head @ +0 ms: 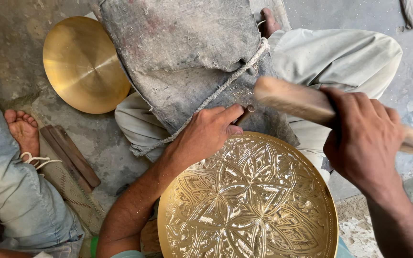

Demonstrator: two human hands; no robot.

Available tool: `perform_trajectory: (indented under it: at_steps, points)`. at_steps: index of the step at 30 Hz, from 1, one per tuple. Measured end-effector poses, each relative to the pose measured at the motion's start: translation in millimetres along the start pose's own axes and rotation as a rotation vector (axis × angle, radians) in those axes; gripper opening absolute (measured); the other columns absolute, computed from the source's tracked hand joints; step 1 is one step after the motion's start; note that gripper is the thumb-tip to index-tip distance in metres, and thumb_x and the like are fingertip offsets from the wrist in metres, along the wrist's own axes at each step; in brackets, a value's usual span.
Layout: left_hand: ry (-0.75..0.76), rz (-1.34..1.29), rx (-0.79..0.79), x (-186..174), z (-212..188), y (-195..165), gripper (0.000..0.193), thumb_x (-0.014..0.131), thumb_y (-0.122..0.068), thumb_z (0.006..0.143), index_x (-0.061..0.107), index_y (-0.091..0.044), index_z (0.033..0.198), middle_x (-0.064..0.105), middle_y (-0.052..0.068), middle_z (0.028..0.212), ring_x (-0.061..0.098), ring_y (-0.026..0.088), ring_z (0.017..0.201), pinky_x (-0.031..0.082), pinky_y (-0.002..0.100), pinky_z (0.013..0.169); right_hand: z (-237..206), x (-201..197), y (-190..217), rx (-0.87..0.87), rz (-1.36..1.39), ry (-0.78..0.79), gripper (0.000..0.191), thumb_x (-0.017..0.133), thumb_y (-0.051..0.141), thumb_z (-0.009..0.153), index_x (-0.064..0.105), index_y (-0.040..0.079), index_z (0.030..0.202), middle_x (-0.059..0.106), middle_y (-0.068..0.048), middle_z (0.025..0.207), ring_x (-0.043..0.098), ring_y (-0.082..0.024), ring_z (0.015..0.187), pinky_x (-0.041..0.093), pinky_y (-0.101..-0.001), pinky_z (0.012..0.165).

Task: The person sits on the floor holding a steel punch against the rim of a decorated brass tray and strikes the punch with a wooden mallet, working repeated blows along the tray edge to shape the embossed pattern. A second plain brass disc rests on the floor beside them.

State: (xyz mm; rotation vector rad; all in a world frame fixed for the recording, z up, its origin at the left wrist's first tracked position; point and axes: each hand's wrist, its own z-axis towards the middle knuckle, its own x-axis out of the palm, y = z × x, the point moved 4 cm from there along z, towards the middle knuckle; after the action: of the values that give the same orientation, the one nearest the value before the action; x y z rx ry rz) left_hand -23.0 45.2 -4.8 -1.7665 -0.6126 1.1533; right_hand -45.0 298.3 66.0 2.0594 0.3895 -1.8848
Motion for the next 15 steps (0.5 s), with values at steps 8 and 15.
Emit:
perform_trajectory:
  at_steps: [8,15]
  points:
    - [-0.068,-0.006,0.025,-7.6,-7.5,5.3,0.03,0.076,-0.009,0.091,0.056,-0.004,0.113,0.07,0.019,0.086,0.074,0.037,0.081,0.057,0.048,0.064,10.4,-6.6,7.7,0.143,0.278,0.051,0.05,0.059,0.004,0.089,0.051,0.003,0.139,0.066,-0.021,0.106,0.064,-0.039,0.091,0.049,-0.052,0.08]
    - [-0.071,-0.046,0.018,-8.1,-15.1,11.3,0.033,0.075,-0.009,0.09,0.058,-0.005,0.118,0.07,0.019,0.084,0.075,0.034,0.079,0.057,0.047,0.063,12.5,-9.5,16.9,0.091,0.522,-0.019,0.049,0.054,0.004,0.089,0.051,0.002,0.137,0.065,-0.021,0.112,0.064,-0.038,0.098,0.048,-0.0468,0.087]
